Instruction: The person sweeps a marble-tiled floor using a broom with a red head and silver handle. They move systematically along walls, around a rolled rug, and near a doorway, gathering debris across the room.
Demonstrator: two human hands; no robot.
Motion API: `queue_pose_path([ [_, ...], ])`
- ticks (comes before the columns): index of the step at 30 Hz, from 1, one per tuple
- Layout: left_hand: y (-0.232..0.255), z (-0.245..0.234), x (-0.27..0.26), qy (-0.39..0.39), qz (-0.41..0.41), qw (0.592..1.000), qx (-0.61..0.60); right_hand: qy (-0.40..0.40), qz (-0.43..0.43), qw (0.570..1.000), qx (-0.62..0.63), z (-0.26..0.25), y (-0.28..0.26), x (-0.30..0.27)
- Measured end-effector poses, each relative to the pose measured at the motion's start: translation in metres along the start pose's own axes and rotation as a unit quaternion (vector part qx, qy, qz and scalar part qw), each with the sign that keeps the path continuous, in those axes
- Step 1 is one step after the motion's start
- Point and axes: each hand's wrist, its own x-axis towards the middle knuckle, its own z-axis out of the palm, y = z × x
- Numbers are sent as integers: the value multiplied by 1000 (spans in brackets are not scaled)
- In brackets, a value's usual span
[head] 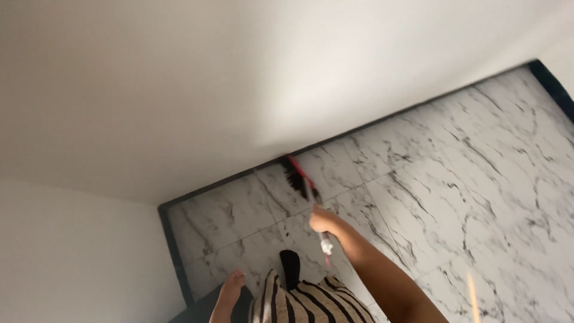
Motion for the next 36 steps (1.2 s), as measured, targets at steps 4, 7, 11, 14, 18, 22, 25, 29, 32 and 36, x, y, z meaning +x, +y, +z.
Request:
queue_pose_path([
  [4, 27, 26, -14, 26, -15, 954, 300, -79, -154, 980, -99, -31, -37, -72],
  [7, 41, 34, -3, 26, -98, 841, 531, -80, 51, 971, 221, -71, -62, -134],
  [11, 72, 55, 0, 30, -32, 853, 519, -103, 108, 870, 470, -59, -24, -142],
  [14, 99, 61, 23, 6, -31, 862, 505, -52, 187, 770, 608, -73, 15, -170],
  [18, 140, 59, 39, -17, -51, 880, 471, 48, 261, 703, 660, -69, 62, -189],
  [22, 205, 58, 45, -9, -28, 833, 553, 173, 361, 735, 548, -36, 47, -104],
  [25, 240, 38, 72, -44, -151, 798, 582, 246, 346, 690, 587, -22, 15, -51],
  [29, 274, 22, 96, -50, -41, 810, 583, 193, 311, 820, 440, -54, -45, -49],
  [32, 301, 41, 93, -59, 0, 724, 687, 235, 275, 549, 754, -96, -109, -72],
  [36, 314, 76, 96, -78, 23, 657, 749, 191, 269, 498, 802, -79, -142, -60],
])
